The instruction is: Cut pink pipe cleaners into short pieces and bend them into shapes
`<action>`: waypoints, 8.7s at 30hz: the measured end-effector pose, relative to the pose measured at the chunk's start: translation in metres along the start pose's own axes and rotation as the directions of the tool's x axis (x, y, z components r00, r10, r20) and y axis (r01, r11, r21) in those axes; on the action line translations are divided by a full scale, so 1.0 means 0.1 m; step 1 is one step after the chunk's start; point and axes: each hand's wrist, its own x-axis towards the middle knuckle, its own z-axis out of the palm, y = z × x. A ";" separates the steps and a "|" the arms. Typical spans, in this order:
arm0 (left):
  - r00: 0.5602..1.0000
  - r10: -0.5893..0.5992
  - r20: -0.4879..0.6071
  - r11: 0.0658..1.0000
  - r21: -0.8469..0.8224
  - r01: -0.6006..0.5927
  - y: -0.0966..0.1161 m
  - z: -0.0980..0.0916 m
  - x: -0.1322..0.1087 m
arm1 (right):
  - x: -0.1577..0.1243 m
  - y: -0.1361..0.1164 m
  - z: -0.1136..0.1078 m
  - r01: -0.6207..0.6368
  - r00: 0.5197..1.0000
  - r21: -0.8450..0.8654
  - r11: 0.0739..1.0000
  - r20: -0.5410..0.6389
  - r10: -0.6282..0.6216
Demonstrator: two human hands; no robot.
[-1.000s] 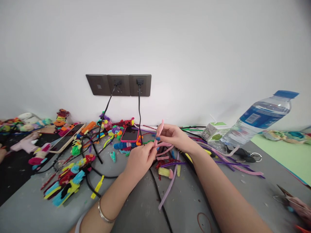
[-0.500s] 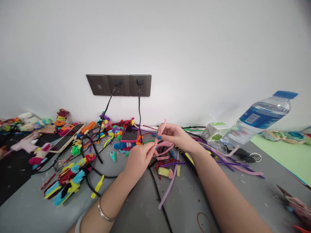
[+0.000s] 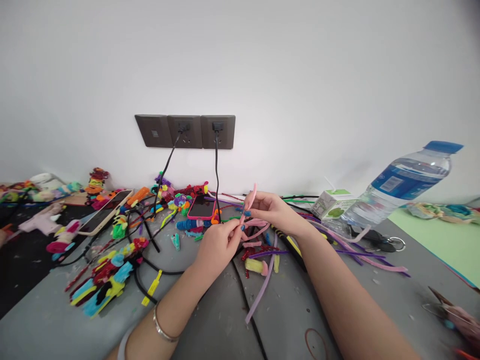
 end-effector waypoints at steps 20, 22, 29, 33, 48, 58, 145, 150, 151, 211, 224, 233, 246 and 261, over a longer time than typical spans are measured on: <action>0.897 -0.428 -0.110 0.302 -0.953 0.027 -0.02 -0.02 0.14 | 0.08 0.03 0.17 0.140 0.989 -0.103 0.985 -0.026 -0.143; 0.894 -0.444 -0.065 0.230 -0.972 0.043 -0.02 -0.03 0.15 | 0.08 0.05 0.19 0.165 0.986 -0.108 0.980 -0.008 -0.166; 0.924 -0.381 0.013 0.164 -0.983 0.082 -0.04 -0.04 0.15 | 0.10 0.10 0.17 0.221 0.975 -0.093 0.971 -0.020 -0.223; 0.930 -0.367 -0.011 0.214 -0.974 0.072 -0.04 -0.03 0.13 | 0.10 0.09 0.16 0.219 0.975 -0.090 0.972 -0.026 -0.222; 0.959 -0.279 -0.051 0.206 -0.979 0.008 -0.06 -0.02 0.14 | 0.08 0.04 0.18 0.158 0.987 0.036 0.987 -0.037 -0.157; 0.956 -0.289 -0.054 0.204 -0.979 0.006 -0.06 -0.02 0.15 | 0.07 0.05 0.20 0.055 0.996 0.134 0.989 0.066 -0.064; 0.987 -0.069 0.148 0.791 -0.594 0.144 0.03 -0.03 0.04 | 0.00 -0.01 0.03 -0.043 0.998 0.034 0.999 0.050 0.041; 0.985 -0.077 0.154 0.780 -0.606 0.155 0.03 -0.01 0.06 | -0.01 -0.02 0.04 -0.054 0.998 0.047 0.997 0.037 0.052; 0.985 -0.077 0.157 0.777 -0.610 0.158 0.02 0.00 0.06 | -0.01 -0.02 0.05 -0.060 0.998 0.052 0.997 0.039 0.058; 0.922 -0.342 0.181 0.170 -0.953 0.250 -0.02 -0.05 0.10 | 0.05 -0.02 0.13 0.245 0.965 -0.223 0.943 -0.040 -0.261; 0.943 -0.297 -0.153 0.635 -0.769 0.076 -0.03 -0.06 0.11 | 0.03 -0.02 0.10 0.049 0.999 -0.122 0.991 0.001 -0.050; 0.960 -0.244 -0.137 0.675 -0.735 0.066 -0.03 -0.06 0.10 | -0.01 -0.08 0.05 -0.025 0.999 -0.166 0.986 0.030 0.031; 0.913 -0.404 0.050 0.176 -0.976 0.131 -0.02 -0.03 0.13 | 0.04 -0.06 0.15 0.157 0.987 -0.293 0.943 0.010 -0.161; 0.915 -0.400 -0.041 0.310 -0.946 0.093 -0.08 -0.06 0.14 | 0.04 -0.02 0.17 0.149 0.989 -0.382 0.912 0.042 -0.144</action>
